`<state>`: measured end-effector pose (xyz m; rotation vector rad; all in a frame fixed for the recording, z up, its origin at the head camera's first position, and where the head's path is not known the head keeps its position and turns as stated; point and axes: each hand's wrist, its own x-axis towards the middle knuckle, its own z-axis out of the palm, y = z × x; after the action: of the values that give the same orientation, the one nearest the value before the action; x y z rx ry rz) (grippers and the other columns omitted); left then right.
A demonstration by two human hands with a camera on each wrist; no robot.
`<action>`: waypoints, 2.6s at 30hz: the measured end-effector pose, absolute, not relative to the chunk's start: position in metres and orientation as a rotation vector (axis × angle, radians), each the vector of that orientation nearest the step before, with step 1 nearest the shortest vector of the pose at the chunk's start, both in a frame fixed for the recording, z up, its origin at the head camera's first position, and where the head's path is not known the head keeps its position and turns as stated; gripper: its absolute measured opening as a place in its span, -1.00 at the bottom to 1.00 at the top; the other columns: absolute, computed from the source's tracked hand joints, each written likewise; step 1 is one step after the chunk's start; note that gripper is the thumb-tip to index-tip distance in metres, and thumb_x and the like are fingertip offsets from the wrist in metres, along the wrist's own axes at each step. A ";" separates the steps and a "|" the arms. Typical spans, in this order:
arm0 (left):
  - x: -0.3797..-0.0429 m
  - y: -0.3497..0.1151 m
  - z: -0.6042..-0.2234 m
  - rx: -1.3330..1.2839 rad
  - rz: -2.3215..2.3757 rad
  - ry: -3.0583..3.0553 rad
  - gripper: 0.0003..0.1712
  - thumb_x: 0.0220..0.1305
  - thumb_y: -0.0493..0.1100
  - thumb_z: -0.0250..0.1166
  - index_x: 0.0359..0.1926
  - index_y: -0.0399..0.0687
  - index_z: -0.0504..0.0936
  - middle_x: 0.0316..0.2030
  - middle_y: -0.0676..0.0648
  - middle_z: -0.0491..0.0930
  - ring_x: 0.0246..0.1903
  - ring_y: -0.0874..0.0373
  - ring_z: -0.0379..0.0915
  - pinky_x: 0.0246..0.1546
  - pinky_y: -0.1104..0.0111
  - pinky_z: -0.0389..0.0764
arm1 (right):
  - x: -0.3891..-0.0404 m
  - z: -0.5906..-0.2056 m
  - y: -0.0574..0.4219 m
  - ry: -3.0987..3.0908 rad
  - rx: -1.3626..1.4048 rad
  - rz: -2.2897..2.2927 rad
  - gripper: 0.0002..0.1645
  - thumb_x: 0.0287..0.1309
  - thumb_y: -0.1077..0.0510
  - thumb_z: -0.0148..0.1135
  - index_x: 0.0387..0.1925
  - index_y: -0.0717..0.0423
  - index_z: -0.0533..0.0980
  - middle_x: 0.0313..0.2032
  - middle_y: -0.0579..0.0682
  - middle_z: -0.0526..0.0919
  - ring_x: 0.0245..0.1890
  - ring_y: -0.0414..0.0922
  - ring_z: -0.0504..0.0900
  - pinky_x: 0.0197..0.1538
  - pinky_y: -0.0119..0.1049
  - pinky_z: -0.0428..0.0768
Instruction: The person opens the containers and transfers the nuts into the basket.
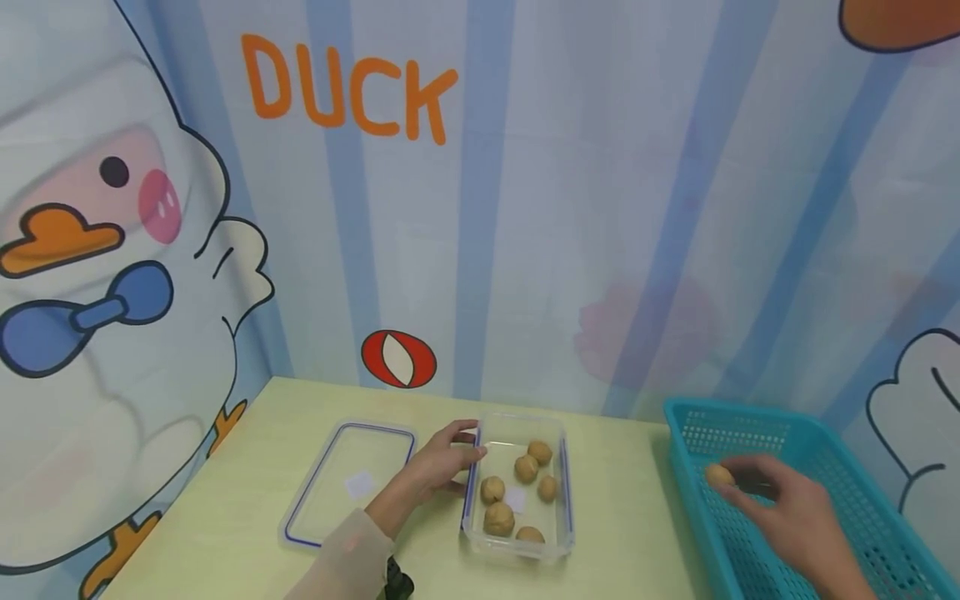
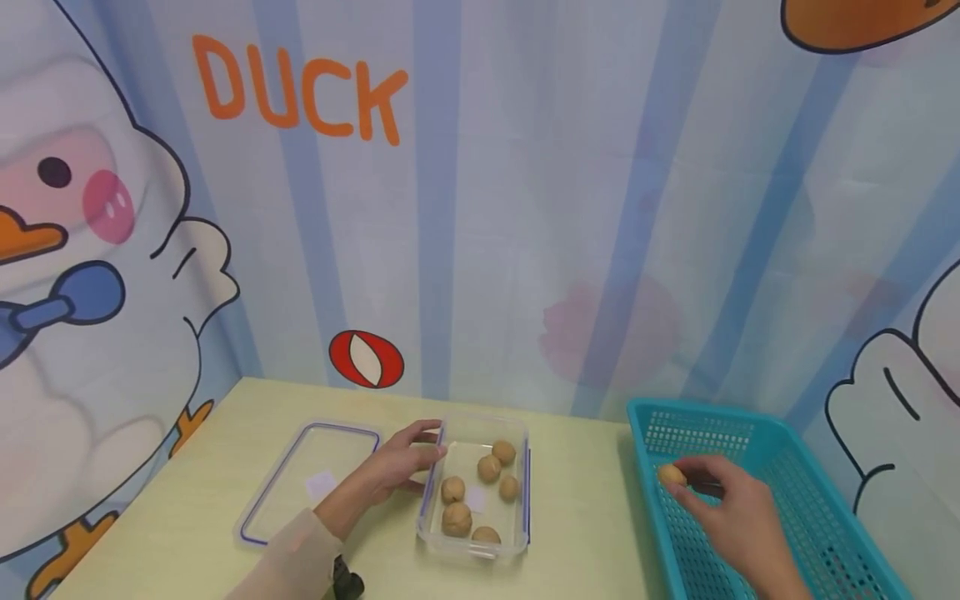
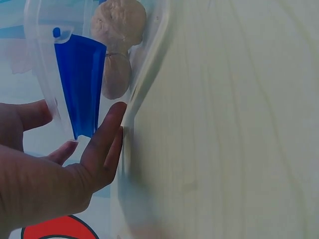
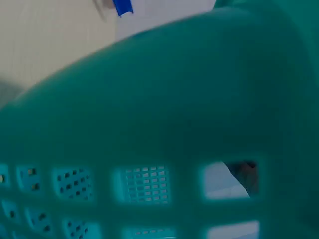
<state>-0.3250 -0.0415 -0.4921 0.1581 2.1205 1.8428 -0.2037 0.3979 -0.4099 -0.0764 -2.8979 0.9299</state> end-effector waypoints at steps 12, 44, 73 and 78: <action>-0.326 -0.042 -0.494 0.159 1.845 2.116 -0.27 0.52 -0.14 0.31 0.58 -0.11 0.27 0.46 -0.34 0.30 0.26 -0.28 0.48 -0.09 -0.11 0.75 | -0.206 -0.420 0.408 -2.987 -0.089 0.906 -0.13 0.36 -0.44 0.26 0.31 0.16 0.53 0.12 0.21 0.69 0.10 0.25 0.68 0.05 0.17 0.66; -0.323 -0.043 -0.492 0.155 1.863 2.100 -0.29 0.53 -0.14 0.30 0.58 -0.11 0.29 0.45 -0.33 0.32 0.32 -0.37 0.42 -0.11 -0.09 0.75 | -0.248 -0.465 0.189 -2.741 0.807 1.239 -0.68 0.26 0.12 0.54 -0.02 0.14 0.69 -0.08 -0.05 0.73 -0.06 -0.01 0.71 0.03 -0.04 0.72; -0.325 -0.040 -0.494 0.139 1.864 2.114 -0.30 0.55 -0.15 0.27 0.59 -0.11 0.27 0.45 -0.31 0.32 0.31 -0.35 0.43 -0.09 -0.09 0.75 | -0.224 -0.416 0.228 -2.656 0.580 1.184 -0.73 0.22 0.10 0.57 -0.08 0.00 0.70 -0.18 -0.20 0.73 -0.14 -0.17 0.73 -0.05 -0.26 0.73; -0.325 -0.039 -0.494 0.133 1.866 2.111 -0.29 0.53 -0.14 0.29 0.59 -0.11 0.28 0.46 -0.31 0.31 0.31 -0.34 0.43 -0.10 -0.07 0.75 | -0.204 -0.399 0.274 -2.610 0.430 0.957 -0.65 0.19 0.12 0.58 0.01 -0.04 0.69 -0.11 -0.21 0.73 -0.10 -0.15 0.74 -0.05 -0.27 0.72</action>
<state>-0.3253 -0.0386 -0.4940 0.1331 2.1106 1.8657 -0.2039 0.2742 -0.3993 0.4298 -2.6096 0.9568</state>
